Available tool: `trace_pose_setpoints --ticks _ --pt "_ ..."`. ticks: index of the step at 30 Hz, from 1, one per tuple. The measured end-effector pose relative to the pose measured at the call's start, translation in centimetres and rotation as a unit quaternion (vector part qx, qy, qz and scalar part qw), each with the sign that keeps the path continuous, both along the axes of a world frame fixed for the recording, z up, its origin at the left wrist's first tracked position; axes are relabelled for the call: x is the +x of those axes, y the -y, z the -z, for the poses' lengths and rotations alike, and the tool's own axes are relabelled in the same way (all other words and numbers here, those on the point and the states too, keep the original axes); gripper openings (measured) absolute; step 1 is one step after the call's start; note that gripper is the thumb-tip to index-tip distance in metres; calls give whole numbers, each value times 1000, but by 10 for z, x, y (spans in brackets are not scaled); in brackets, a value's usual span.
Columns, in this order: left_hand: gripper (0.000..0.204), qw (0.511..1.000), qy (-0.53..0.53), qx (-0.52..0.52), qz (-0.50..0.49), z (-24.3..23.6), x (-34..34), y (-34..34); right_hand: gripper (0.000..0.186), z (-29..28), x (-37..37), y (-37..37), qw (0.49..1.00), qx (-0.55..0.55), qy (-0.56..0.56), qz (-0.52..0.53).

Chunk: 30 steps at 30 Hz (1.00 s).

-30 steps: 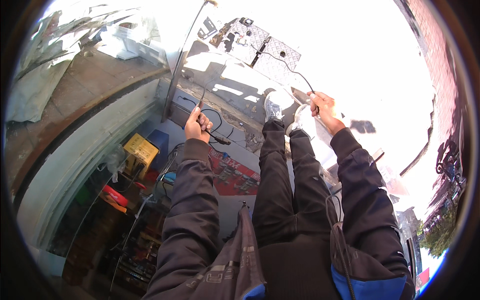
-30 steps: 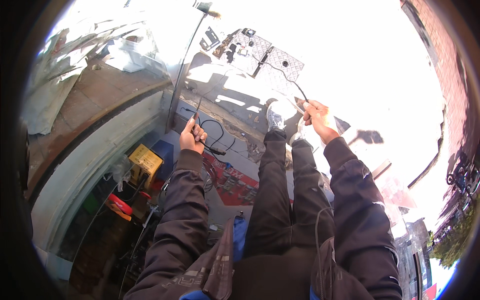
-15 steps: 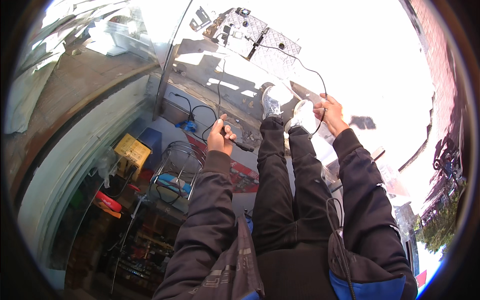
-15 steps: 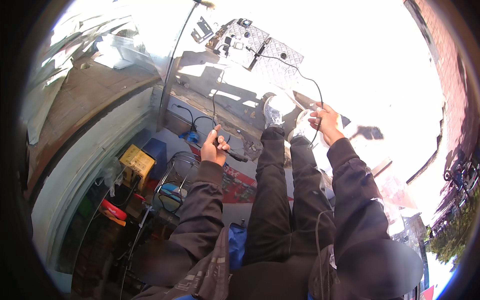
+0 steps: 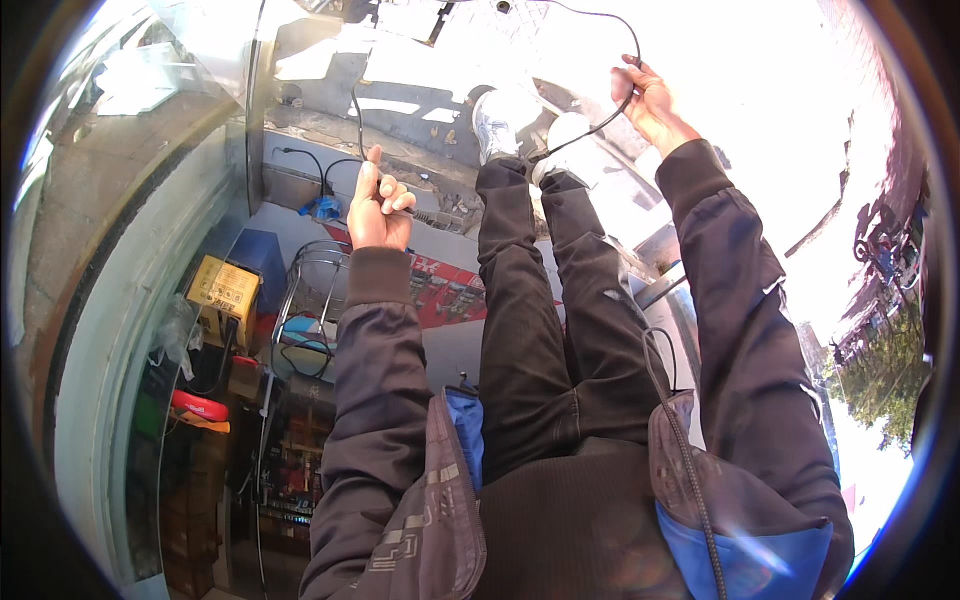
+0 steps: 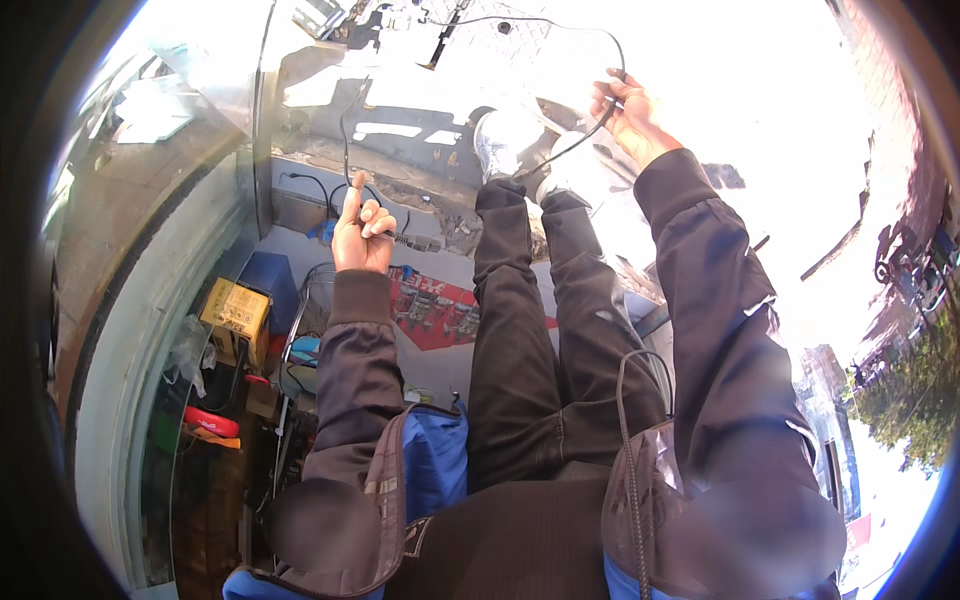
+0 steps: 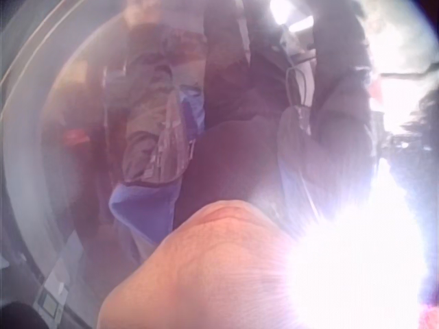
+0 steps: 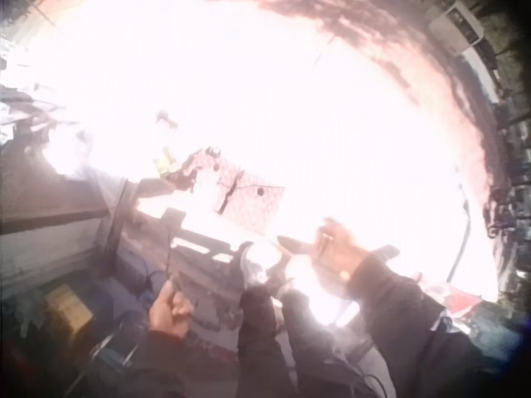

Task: The person uses multimeter probes to test points on a small circuit board, then moves outside to plug the board into a power source and continues testing with the multimeter. The person handles the circuit board, multimeter, and power cord throughout.

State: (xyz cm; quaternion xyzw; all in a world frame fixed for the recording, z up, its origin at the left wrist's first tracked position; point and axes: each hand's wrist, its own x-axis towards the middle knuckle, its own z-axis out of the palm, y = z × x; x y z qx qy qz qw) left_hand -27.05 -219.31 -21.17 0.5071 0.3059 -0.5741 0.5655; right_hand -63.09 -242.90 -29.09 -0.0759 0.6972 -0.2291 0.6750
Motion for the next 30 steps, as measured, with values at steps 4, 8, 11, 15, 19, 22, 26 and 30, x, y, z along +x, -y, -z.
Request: trace_pose_setpoints --ticks 4,8,11,15,19,22,26,30 --pt "38 999 -33 -3 -39 6 -6 -4 28 17 -8 1 1000 -5 15 23" --pt "40 997 -42 -9 -61 11 -15 -7 28 16 -10 -1 1000 -6 17 10" --pt "42 998 -10 19 -59 14 -27 -8 27 4 -3 -7 1000 2 27 6" --pt "30 996 4 45 -76 19 -40 -8 33 -23 -7 -19 999 -10 50 -15" --pt "30 996 4 39 -82 21 -47 -6 36 -35 -24 -23 998 -28 47 -6" --pt "31 996 10 40 -77 18 -51 -1 35 -38 -44 -21 998 -50 32 -11" --pt "33 996 31 47 -74 10 -57 5 34 -46 -66 -25 996 -75 35 -42" --pt "37 995 59 45 -61 5 -62 8 34 -56 -73 -37 996 -56 46 -46"
